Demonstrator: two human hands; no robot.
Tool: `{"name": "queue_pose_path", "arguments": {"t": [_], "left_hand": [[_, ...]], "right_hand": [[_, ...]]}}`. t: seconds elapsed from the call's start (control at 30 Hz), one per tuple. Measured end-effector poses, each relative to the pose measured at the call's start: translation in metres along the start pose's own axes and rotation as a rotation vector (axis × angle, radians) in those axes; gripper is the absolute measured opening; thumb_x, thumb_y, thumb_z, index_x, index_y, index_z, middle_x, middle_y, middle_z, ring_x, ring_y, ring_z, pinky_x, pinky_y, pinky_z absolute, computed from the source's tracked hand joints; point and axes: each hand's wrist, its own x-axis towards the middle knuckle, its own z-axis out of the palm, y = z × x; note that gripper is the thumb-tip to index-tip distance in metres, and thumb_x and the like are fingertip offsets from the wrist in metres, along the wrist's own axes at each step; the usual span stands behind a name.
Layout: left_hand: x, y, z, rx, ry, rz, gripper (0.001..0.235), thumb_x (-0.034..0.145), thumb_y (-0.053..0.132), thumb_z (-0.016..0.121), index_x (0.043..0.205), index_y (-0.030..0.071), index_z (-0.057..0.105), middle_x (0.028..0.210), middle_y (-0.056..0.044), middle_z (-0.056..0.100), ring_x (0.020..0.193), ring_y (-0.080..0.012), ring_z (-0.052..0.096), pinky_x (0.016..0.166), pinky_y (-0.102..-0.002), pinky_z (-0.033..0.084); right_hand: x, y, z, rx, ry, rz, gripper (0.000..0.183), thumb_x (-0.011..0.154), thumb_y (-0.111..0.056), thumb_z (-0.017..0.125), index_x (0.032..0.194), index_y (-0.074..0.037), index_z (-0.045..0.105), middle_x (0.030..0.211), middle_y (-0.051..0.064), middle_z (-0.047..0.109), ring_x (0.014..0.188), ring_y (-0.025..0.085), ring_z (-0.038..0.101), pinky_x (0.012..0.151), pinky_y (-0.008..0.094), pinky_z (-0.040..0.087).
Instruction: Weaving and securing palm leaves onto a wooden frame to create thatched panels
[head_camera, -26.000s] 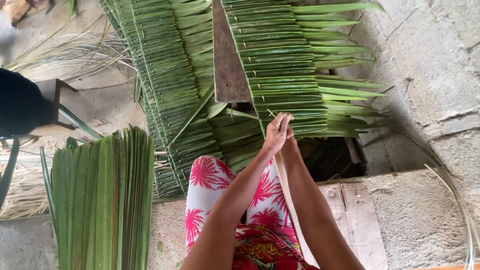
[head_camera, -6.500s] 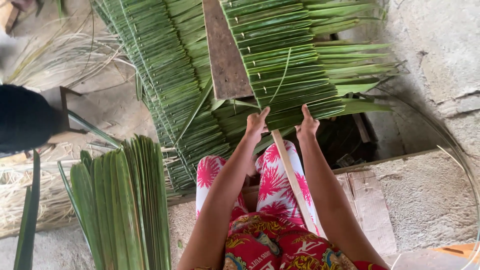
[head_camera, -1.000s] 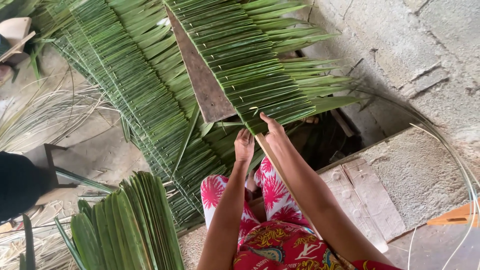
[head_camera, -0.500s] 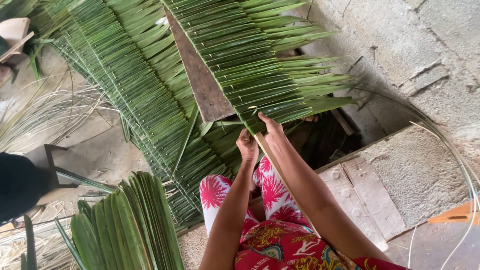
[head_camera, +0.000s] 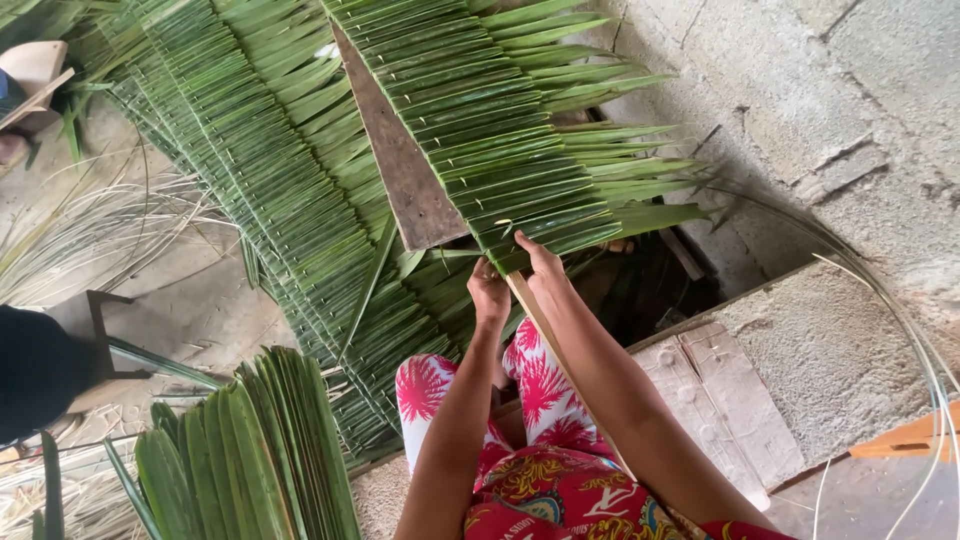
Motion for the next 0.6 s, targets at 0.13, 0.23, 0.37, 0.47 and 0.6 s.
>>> {"name": "queue_pose_path", "arguments": {"t": [0.13, 0.23, 0.37, 0.47, 0.6], "left_hand": [[0.013, 0.005, -0.025, 0.216, -0.049, 0.071, 0.008, 0.083, 0.005, 0.065, 0.077, 0.006, 0.07, 0.074, -0.013, 0.062, 0.073, -0.0387, 0.067, 0.067, -0.049, 0.055], [0.018, 0.043, -0.036, 0.519, 0.051, 0.257, 0.009, 0.089, 0.005, 0.07, 0.088, 0.014, 0.069, 0.086, 0.0, 0.061, 0.08, -0.0237, 0.066, 0.076, -0.034, 0.052], [0.031, 0.042, -0.008, 0.787, -0.087, 0.464, 0.009, 0.08, 0.019, 0.081, 0.083, 0.017, 0.073, 0.086, 0.001, 0.058, 0.085, -0.0215, 0.059, 0.076, -0.034, 0.049], [0.039, 0.029, 0.017, 0.826, -0.1, 0.498, 0.012, 0.076, 0.018, 0.08, 0.076, 0.016, 0.069, 0.085, 0.0, 0.055, 0.084, -0.0249, 0.059, 0.071, -0.037, 0.05], [0.032, 0.014, 0.036, 0.77, -0.148, 0.587, 0.011, 0.083, 0.012, 0.07, 0.084, 0.014, 0.06, 0.086, -0.003, 0.055, 0.084, -0.0272, 0.06, 0.07, -0.038, 0.048]], "right_hand": [[-0.042, -0.02, 0.015, -0.112, -0.052, 0.045, 0.099, 0.064, -0.032, 0.105, 0.138, 0.008, 0.052, 0.145, 0.028, 0.05, 0.137, 0.041, 0.051, 0.103, 0.054, 0.049], [-0.073, -0.036, 0.021, -0.071, -0.021, 0.029, 0.09, 0.068, -0.024, 0.101, 0.133, 0.013, 0.053, 0.138, 0.029, 0.053, 0.133, 0.042, 0.054, 0.103, 0.051, 0.049], [-0.043, -0.03, 0.015, -0.044, 0.011, 0.011, 0.079, 0.061, -0.02, 0.105, 0.12, 0.01, 0.063, 0.124, 0.028, 0.06, 0.117, 0.042, 0.063, 0.089, 0.053, 0.057], [-0.029, -0.038, 0.014, -0.088, 0.025, -0.019, 0.075, 0.055, -0.022, 0.108, 0.112, 0.009, 0.069, 0.117, 0.026, 0.065, 0.11, 0.038, 0.067, 0.082, 0.049, 0.058], [-0.007, -0.034, 0.001, -0.13, 0.093, -0.041, 0.074, 0.057, -0.024, 0.108, 0.114, 0.007, 0.07, 0.111, 0.024, 0.068, 0.101, 0.035, 0.07, 0.074, 0.046, 0.059]]}}
